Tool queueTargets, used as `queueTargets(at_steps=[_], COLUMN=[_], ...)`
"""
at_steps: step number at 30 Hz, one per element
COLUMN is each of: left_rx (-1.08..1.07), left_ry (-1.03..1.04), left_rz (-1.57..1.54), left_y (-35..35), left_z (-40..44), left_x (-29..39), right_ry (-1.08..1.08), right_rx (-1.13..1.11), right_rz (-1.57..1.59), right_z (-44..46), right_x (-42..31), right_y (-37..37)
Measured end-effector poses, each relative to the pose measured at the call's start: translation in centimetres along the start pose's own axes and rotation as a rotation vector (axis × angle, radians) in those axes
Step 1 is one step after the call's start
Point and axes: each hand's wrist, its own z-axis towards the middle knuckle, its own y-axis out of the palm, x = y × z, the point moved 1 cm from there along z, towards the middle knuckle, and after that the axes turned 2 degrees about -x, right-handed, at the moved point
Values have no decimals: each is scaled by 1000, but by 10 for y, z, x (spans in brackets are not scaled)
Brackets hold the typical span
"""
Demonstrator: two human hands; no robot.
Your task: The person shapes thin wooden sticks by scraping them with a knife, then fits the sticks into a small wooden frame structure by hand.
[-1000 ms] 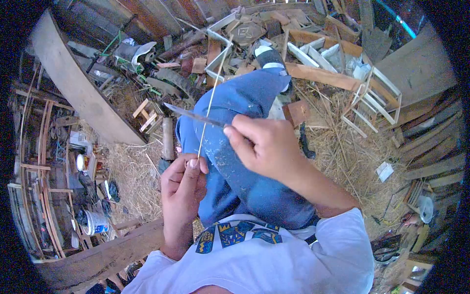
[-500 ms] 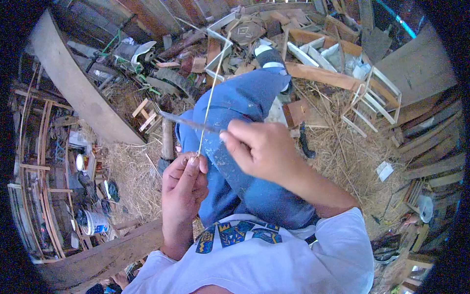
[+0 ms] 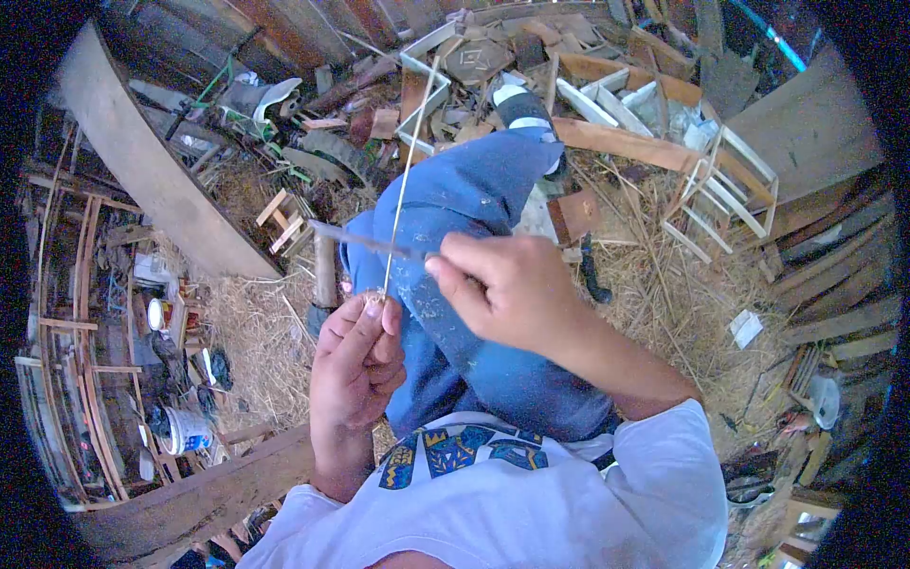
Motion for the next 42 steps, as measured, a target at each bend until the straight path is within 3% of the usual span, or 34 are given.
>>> queueTargets(at_steps=[4,8,12,14,19,22,24,26,29,30,32,33,35,39,42], left_rx=[26,4,27,141,210,250,272,287,258,261,261,259,232,146,155], left_ry=[0,6,38,118,235,298,324,318,364,370,383,384,363,374,388], left_rz=[-11,-32,40,195,374,472,501,600,552,552,490,492,350,191,9], left_y=[-5,0,-1,2,8,19,22,21,14,12,9,7,5,-4,1], left_z=[2,0,-2,-1,-4,-6,-6,-9,-5,-1,6,8,13,18,18], left_x=[-3,0,-3,-4,-7,-8,-6,-5,-8,-10,-14,-15,-14,-9,-3], right_ry=[-93,30,-87,-2,-95,-6,-69,-144,164,166,389,388,542,604,603], right_rx=[-111,-8,-133,7,-162,-15,-153,-131,39,141,100,103,-6,3,0], right_rz=[-1,-3,24,41,7,16,53,56,215,232,600,600,944,1119,1079], right_z=[-6,-2,-5,2,-6,1,-6,-7,0,4,3,3,4,3,-1], right_x=[-10,1,-6,2,-10,4,-5,-8,11,15,24,21,12,4,-5], right_y=[0,0,-1,-4,-6,-7,-2,-1,-6,-9,-10,-11,-10,-11,-5])
